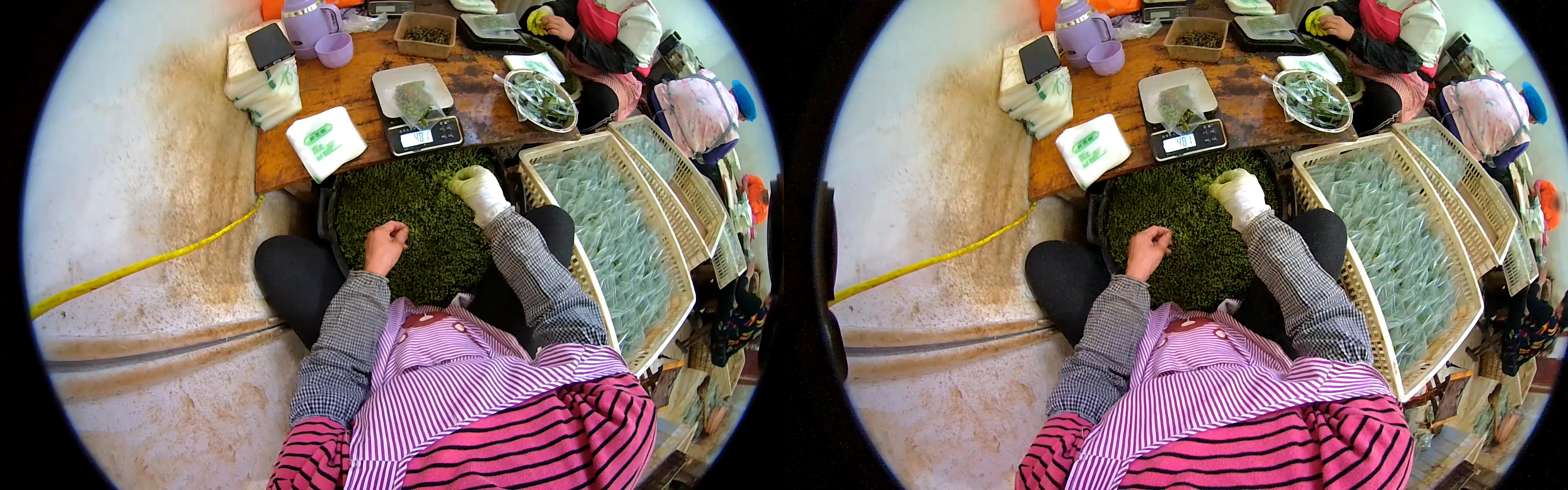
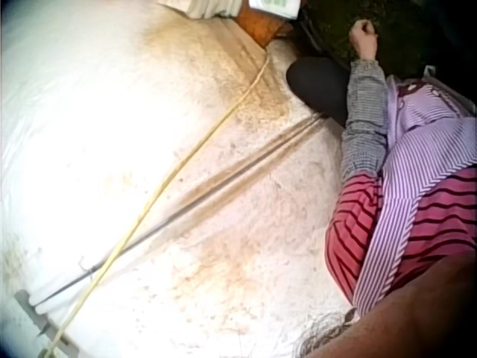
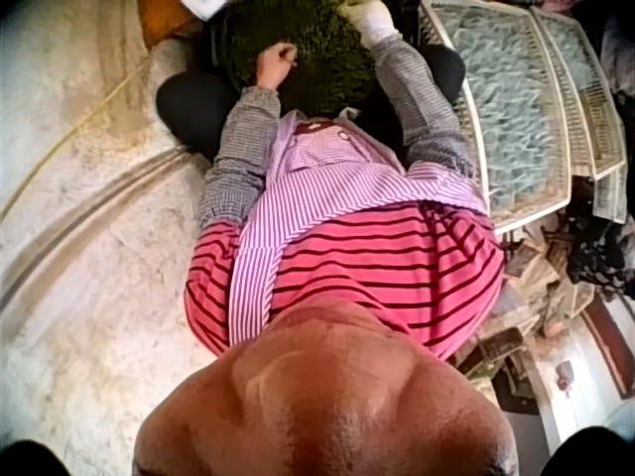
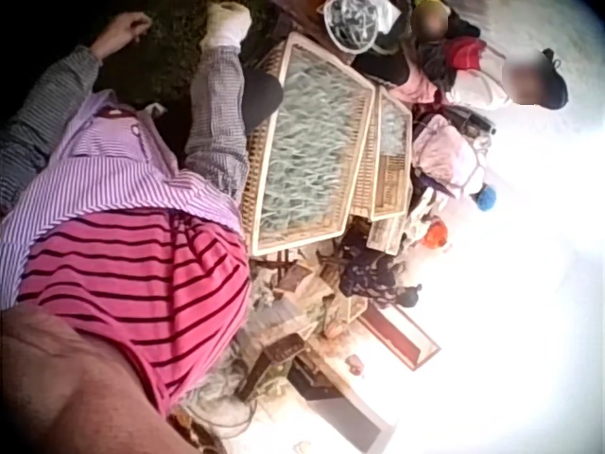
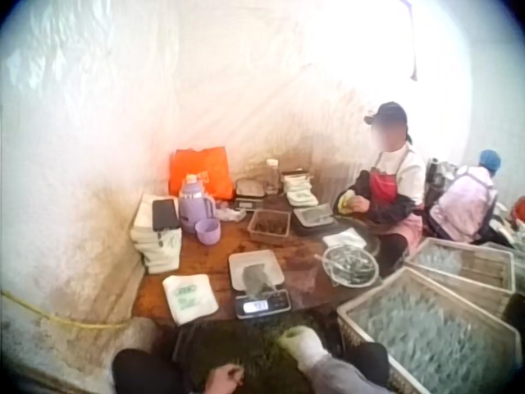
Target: The person scoops green tea leaves from a large bin into small plastic bags, weighs each bag on a digital scale, and places the filled bags into a basket. The process is repeated continuously throughout the clip.
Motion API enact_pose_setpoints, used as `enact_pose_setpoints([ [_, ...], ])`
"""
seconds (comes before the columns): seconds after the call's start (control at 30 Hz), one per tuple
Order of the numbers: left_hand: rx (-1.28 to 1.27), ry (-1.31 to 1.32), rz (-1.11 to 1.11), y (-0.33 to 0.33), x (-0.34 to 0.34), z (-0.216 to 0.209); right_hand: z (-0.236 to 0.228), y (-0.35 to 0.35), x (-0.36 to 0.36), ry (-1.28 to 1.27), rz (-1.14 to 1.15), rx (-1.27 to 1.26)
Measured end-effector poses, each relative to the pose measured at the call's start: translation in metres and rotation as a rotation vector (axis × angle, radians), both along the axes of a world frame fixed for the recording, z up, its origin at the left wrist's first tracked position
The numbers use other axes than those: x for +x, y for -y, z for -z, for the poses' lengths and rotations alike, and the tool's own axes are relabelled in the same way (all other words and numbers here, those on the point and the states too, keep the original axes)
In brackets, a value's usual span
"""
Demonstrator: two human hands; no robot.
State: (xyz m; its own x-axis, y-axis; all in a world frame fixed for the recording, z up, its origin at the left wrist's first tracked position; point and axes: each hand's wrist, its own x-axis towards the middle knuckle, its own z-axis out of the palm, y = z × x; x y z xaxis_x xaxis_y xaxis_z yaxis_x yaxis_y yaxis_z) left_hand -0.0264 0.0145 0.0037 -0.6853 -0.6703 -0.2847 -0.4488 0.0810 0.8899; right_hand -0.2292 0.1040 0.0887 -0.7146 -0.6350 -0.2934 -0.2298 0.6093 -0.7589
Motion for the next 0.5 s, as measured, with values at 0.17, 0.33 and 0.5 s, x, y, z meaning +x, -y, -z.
enact_pose_setpoints([
  [0.17,0.144,-0.141,-0.060,-0.005,-0.014,-0.024,-0.011,-0.004,0.001,0.540,0.101,-0.446],
  [0.33,0.409,-0.408,-0.088,-0.010,-0.047,-0.046,-0.018,-0.007,0.008,0.537,0.098,-0.397],
  [0.5,0.559,-0.463,-0.037,-0.014,-0.068,-0.048,-0.013,-0.011,0.017,0.611,0.104,-0.458],
])
